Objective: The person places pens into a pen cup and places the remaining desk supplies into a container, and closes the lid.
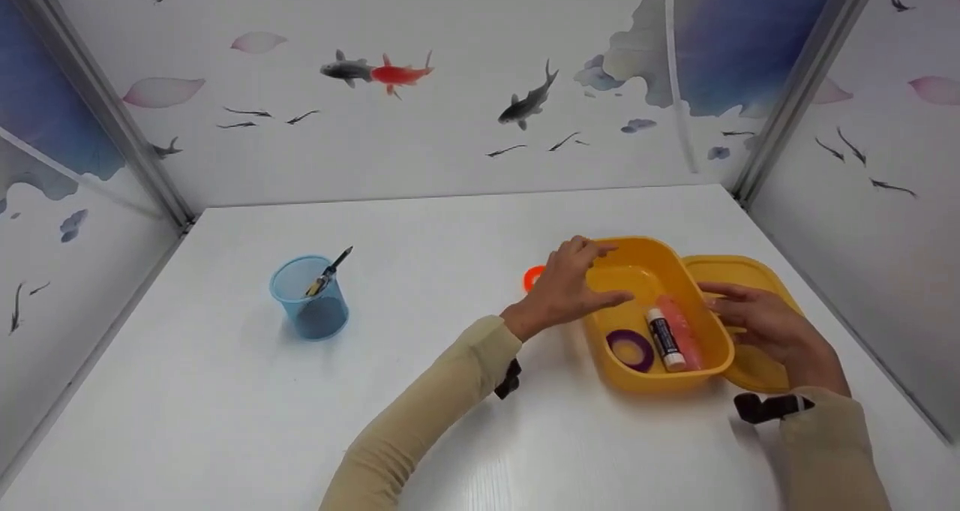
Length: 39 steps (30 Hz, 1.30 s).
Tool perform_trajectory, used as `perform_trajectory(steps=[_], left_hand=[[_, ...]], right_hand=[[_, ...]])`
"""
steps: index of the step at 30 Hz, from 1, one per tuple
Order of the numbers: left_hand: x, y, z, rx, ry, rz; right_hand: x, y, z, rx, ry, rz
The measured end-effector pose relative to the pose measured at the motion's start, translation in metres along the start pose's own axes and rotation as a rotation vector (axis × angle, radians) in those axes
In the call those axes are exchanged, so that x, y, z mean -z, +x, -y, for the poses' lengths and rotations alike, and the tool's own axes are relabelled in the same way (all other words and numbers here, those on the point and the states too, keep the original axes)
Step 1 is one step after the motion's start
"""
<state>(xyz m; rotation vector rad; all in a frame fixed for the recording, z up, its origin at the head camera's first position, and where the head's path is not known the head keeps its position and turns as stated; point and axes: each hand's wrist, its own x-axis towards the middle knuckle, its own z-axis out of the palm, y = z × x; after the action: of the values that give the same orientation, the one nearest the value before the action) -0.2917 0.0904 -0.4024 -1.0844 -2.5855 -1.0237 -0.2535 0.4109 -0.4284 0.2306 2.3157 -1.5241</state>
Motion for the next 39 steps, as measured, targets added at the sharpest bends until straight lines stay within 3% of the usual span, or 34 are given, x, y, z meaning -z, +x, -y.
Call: perform_trajectory(steps=[3, 8, 14, 24, 33, 39], left_hand=[[0.004, 0.001, 0.015, 0.027, -0.035, -0.074], [0.009, -0.001, 0.040, 0.151, -0.076, -0.166], [0.012, 0.000, 0.056, 0.231, -0.207, -0.257], [0.005, -0.006, 0.080, 0.441, -0.473, -0.281], [-0.004, -0.015, 0.099, 0.512, -0.457, -0.276], [-0.009, -0.017, 0.102, 0.577, -0.460, -0.204]], right_hand=[[-0.001, 0.000, 0.000, 0.000, 0.000, -0.005], [-0.002, 0.000, 0.001, -0.011, 0.003, -0.011], [-0.001, -0.001, 0.002, -0.024, 0.015, -0.012], [-0.001, -0.001, 0.003, -0.031, 0.024, -0.006], [-0.002, 0.001, 0.003, -0.018, 0.002, -0.013], [-0.002, 0.000, 0.001, 0.006, 0.005, -0.019]])
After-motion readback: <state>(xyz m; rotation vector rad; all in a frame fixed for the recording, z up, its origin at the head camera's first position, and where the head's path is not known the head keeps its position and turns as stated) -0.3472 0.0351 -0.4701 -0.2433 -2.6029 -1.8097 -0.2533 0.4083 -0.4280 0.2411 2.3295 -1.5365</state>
